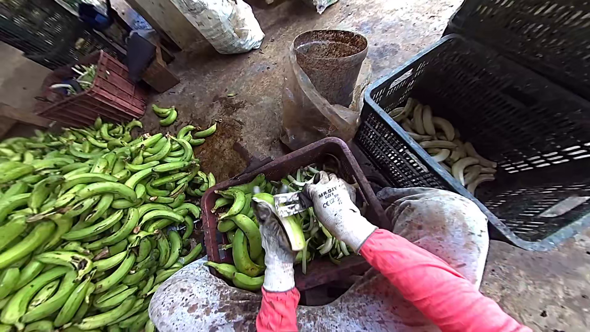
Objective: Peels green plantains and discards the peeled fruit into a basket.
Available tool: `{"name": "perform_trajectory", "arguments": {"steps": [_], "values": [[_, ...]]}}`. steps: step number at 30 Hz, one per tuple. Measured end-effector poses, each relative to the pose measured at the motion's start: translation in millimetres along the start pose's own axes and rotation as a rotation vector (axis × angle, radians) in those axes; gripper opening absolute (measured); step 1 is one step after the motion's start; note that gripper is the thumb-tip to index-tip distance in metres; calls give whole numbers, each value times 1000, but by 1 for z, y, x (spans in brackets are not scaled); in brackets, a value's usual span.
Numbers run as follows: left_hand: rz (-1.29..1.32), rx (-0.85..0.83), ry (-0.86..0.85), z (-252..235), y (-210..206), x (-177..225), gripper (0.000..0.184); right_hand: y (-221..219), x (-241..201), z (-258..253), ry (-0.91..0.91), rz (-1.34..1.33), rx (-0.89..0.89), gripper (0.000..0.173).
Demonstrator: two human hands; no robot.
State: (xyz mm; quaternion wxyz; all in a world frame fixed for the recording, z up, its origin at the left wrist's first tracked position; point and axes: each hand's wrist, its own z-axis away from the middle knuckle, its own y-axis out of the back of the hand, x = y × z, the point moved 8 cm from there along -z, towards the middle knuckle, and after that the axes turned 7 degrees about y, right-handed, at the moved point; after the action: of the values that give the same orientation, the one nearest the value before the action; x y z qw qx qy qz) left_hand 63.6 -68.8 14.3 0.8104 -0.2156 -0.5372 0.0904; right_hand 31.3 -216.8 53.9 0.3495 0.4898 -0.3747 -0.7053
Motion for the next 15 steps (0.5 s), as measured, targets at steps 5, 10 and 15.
{"name": "perform_trajectory", "arguments": {"steps": [5, 10, 15], "values": [[327, 78, -151, -32, -4, 20, 55, 1, -19, 17, 111, 12, -132, 32], [277, 35, -94, -24, -6, 6, 51, -1, -12, 13, 40, 58, -46, 28], [151, -196, 609, 30, -31, -41, 53, 9, 24, -15, -90, 47, 131, 24]]}}
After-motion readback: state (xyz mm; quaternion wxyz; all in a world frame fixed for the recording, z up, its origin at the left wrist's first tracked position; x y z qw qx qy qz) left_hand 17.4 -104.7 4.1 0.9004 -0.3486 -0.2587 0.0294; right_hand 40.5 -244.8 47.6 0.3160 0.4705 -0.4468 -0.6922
